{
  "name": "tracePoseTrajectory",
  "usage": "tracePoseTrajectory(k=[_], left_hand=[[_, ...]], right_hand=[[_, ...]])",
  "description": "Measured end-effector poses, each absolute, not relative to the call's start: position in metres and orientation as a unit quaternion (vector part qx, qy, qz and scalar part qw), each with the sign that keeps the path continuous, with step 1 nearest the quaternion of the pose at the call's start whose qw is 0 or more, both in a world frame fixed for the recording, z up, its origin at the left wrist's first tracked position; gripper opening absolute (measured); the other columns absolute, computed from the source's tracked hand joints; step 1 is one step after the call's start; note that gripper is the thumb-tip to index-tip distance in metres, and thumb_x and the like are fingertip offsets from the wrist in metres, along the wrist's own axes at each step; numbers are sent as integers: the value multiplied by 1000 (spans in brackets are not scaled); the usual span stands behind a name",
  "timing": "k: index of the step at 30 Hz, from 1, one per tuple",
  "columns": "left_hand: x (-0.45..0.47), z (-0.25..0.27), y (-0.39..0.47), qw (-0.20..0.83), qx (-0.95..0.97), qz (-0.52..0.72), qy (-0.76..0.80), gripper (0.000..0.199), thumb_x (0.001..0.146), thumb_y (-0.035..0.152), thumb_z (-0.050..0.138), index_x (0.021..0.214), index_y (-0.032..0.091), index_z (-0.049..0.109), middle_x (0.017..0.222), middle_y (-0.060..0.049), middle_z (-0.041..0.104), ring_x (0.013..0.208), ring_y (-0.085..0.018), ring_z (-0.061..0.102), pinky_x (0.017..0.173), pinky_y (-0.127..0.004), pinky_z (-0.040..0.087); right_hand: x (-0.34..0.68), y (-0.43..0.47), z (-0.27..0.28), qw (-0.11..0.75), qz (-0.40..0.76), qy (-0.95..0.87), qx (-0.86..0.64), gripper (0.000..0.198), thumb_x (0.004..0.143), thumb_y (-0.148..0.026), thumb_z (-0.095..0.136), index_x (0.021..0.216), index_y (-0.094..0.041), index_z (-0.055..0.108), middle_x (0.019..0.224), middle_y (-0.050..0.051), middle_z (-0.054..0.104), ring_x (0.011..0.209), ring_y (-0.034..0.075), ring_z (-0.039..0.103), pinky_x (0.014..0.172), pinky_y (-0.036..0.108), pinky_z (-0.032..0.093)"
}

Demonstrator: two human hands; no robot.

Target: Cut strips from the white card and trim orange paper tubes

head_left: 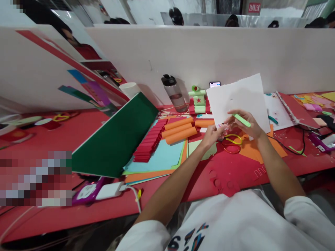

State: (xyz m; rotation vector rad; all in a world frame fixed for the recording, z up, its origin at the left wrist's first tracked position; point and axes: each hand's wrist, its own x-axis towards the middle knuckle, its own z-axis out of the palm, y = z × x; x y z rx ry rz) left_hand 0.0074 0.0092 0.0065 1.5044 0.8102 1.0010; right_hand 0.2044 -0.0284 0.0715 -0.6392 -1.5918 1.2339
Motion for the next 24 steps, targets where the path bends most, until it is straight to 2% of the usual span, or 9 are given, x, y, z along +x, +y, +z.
tracePoseTrajectory(k=[4, 6, 8, 12, 24], left_hand=[[8, 6, 10, 542, 641, 422, 342, 60, 83, 75, 71, 67, 17, 68, 63, -5, 67, 55, -14, 57, 56, -27, 44], [8, 7, 10, 539, 646, 419, 342, 61, 83, 75, 71, 66, 17, 68, 61, -4, 66, 54, -14, 56, 55, -27, 43], [8, 7, 10, 537, 649, 418, 339, 60, 83, 74, 71, 65, 17, 68, 59, -4, 64, 53, -13, 56, 54, -27, 42], [8, 7, 10, 540, 649, 424, 328, 55, 85, 68, 70, 66, 17, 70, 58, -3, 63, 53, -13, 55, 56, -27, 44], [8, 1, 15, 531, 654, 415, 343, 53, 88, 63, 68, 61, 17, 69, 55, -3, 63, 52, -14, 56, 55, -27, 44]], right_hand=[[186, -21, 68, 484, 432, -687, -328, 48, 100, -66, 62, 113, -22, 76, 82, 4, 75, 70, 16, 70, 68, 31, 60], [180, -19, 68, 494, 336, -712, -368, 48, 99, -65, 62, 94, -20, 77, 81, 4, 72, 74, 17, 69, 70, 30, 57], [176, -18, 67, 494, 248, -732, -399, 43, 99, -59, 65, 84, -20, 76, 86, 5, 73, 81, 18, 69, 76, 31, 56], [173, -17, 63, 484, 221, -730, -430, 32, 95, -52, 70, 92, -21, 74, 86, 3, 74, 76, 18, 67, 73, 31, 53], [170, -15, 60, 468, 168, -744, -447, 43, 100, -61, 60, 93, -21, 72, 94, 7, 76, 83, 21, 68, 81, 35, 54]])
